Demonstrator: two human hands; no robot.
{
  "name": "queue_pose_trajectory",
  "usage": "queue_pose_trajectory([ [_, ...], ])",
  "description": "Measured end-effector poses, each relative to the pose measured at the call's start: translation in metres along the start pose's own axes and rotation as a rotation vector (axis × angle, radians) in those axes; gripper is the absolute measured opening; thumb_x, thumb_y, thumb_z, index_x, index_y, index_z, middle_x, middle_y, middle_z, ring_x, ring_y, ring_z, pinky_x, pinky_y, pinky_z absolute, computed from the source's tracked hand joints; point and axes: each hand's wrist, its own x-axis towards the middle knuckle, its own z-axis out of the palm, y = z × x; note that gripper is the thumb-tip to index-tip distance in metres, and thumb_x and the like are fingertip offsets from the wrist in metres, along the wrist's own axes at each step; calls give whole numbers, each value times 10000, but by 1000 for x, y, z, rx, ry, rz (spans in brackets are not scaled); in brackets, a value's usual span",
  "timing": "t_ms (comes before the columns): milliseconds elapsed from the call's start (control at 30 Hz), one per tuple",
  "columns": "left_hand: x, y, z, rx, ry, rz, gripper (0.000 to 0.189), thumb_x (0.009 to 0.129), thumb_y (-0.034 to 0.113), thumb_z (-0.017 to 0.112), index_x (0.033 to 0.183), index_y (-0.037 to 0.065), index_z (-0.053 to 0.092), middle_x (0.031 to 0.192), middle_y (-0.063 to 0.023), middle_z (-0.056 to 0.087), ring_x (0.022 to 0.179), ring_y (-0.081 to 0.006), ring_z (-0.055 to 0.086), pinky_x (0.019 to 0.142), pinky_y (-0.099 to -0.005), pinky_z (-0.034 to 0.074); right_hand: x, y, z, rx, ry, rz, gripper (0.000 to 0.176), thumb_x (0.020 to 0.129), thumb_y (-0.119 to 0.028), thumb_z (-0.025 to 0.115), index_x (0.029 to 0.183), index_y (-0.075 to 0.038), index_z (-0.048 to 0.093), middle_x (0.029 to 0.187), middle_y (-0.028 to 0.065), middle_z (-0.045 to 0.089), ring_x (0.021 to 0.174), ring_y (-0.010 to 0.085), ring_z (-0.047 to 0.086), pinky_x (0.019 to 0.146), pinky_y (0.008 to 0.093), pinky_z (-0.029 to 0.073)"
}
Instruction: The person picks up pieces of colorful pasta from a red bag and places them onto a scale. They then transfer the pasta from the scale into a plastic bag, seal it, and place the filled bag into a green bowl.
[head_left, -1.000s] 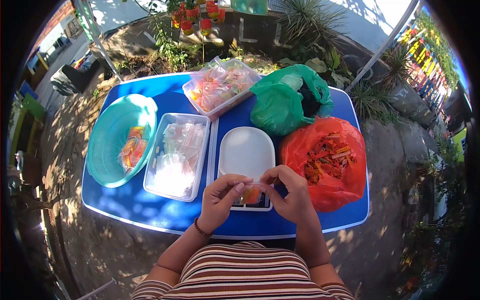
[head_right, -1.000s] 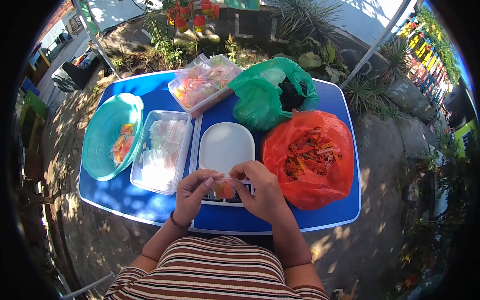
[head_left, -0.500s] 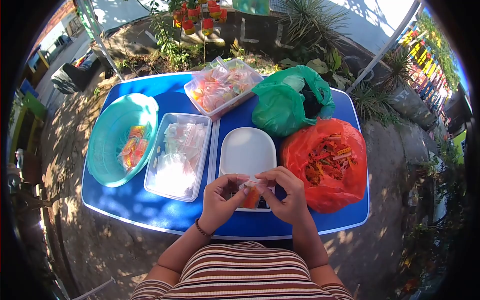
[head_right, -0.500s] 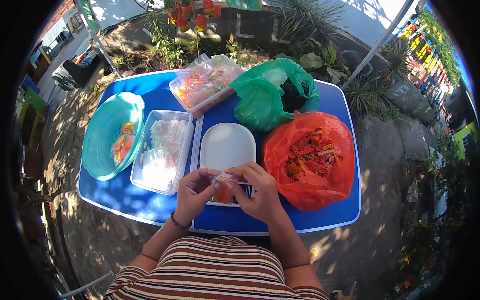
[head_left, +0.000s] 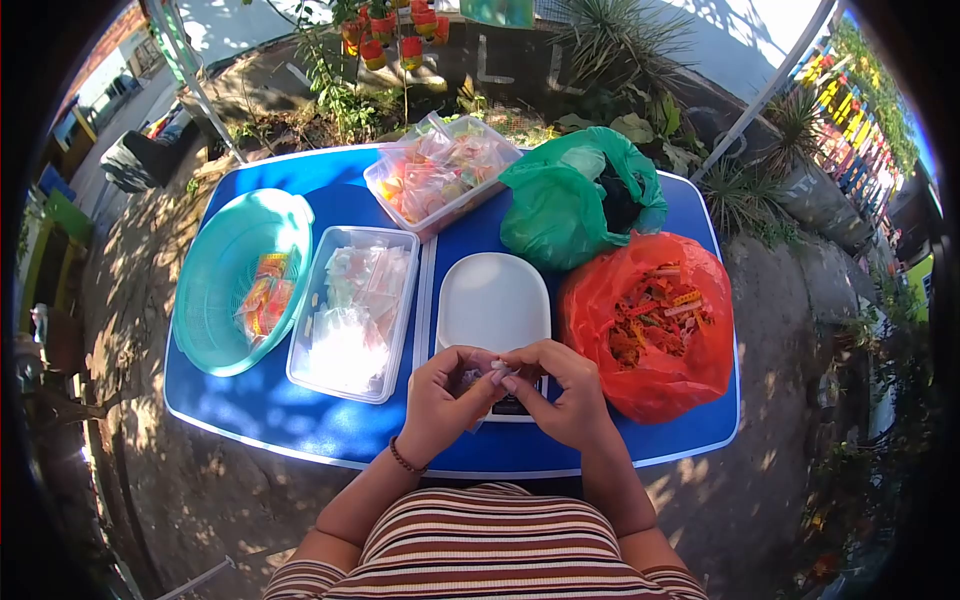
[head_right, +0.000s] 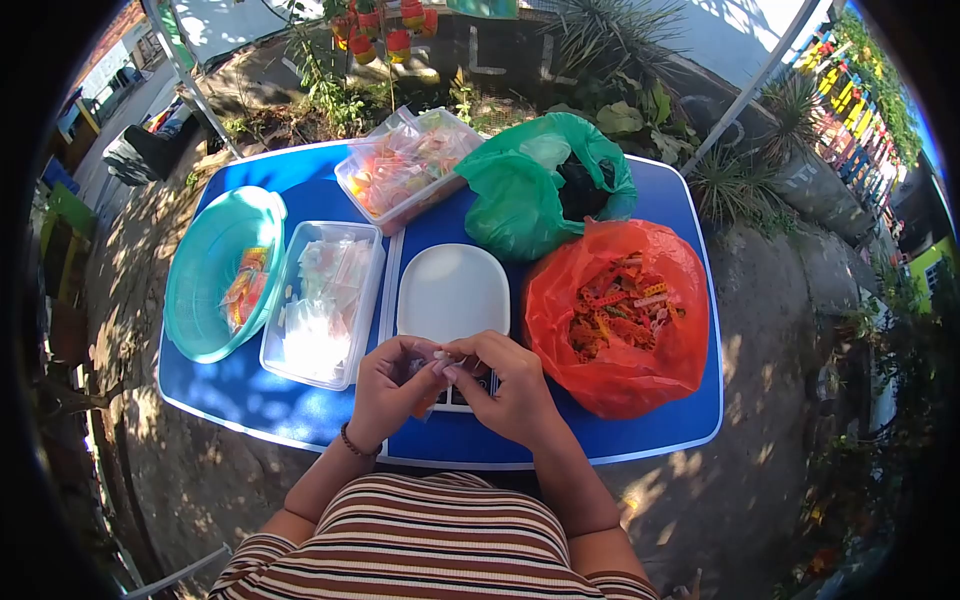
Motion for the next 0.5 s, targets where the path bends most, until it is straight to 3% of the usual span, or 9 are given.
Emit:
queue_pose_trajectory([
  [133,-1,3,4,144,29,77,302,959,50,719,1222,-31,595,967,-88,732,805,-76,691,696,-198,561,-1,-4,-3,27,-6,50,236,865,-8,771,1098,-4,730,948,94,718,794,177,699,702,284,556],
  [267,1,0,12,117,38,94,349,947,35,732,1254,-38,583,1006,-124,744,896,-124,729,783,-229,599,-6,1,-7,-37,-7,34,202,873,-1,758,1074,-3,733,925,104,714,783,189,699,694,291,553],
  [367,5,0,18,103,25,86,282,955,16,715,1216,-49,628,1043,-142,749,946,-153,739,831,-247,606,-7,-2,-14,-145,86,-24,185,866,6,754,1049,3,735,913,111,711,762,206,695,694,306,556],
  [500,14,-5,22,180,-8,155,172,955,-3,703,1122,-32,723,1081,-129,751,961,-166,738,843,-260,602,-8,3,-38,-417,418,-47,197,853,0,758,1049,0,734,946,127,707,800,241,693,698,302,552],
])
